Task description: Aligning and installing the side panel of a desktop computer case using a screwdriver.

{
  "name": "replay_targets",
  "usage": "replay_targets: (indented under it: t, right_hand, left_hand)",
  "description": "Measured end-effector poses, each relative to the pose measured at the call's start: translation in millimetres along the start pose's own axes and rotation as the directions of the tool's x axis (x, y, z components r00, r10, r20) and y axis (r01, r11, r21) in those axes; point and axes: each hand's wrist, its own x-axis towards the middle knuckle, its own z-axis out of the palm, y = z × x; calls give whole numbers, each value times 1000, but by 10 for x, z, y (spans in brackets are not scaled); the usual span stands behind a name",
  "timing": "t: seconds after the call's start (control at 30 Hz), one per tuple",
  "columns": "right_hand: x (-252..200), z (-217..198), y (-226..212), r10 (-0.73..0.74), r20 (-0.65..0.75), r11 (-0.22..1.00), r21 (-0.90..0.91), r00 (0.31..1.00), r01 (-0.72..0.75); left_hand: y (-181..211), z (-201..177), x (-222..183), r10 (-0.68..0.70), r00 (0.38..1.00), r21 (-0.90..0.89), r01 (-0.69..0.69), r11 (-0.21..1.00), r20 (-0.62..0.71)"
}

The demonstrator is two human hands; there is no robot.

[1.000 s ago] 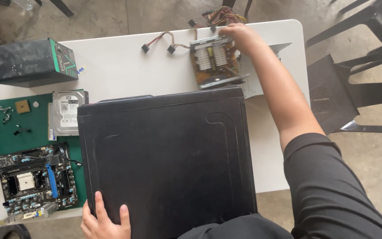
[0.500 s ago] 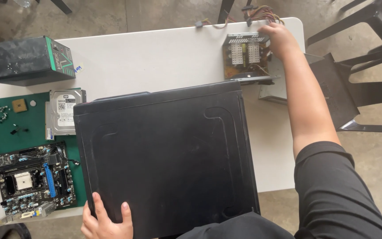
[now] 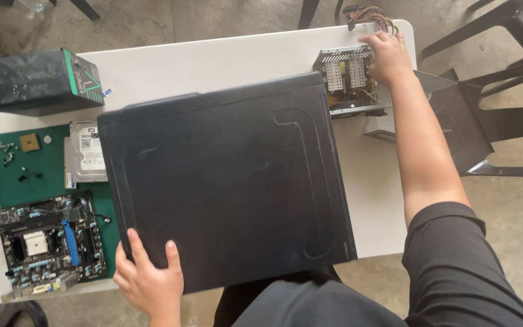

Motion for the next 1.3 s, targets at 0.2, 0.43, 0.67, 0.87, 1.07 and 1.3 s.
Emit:
replay_targets:
  t: [0.2, 0.43, 0.67, 0.87, 1.07, 1.3]
  right_hand:
    - [-656, -174, -664, -72, -329, 923, 335, 942, 188]
    - [-2828, -693, -2715, 51, -256, 833, 543, 965, 101]
    - [-3142, -176, -2592, 341, 119, 732, 589, 933, -342]
    - [-3109, 188, -2323, 374, 52, 663, 684, 926, -306]
    - [-3119, -137, -2571, 435, 119, 701, 577, 893, -418]
    - [-3003, 16, -2524, 440, 2, 788, 480, 898, -387]
  left_hand:
    - [56, 114, 203, -17, 1000, -24, 17, 1000, -16]
    - [-1, 293, 416, 97, 949, -4, -103, 995, -300]
    - [-394, 59, 672, 59, 945, -507, 120, 853, 322]
    - [-663, 473, 787, 55, 883, -586, 261, 767, 466]
    - [-399, 66, 769, 21, 864, -610, 339, 716, 504]
    - [-536, 464, 935, 36, 883, -614, 295, 732, 468]
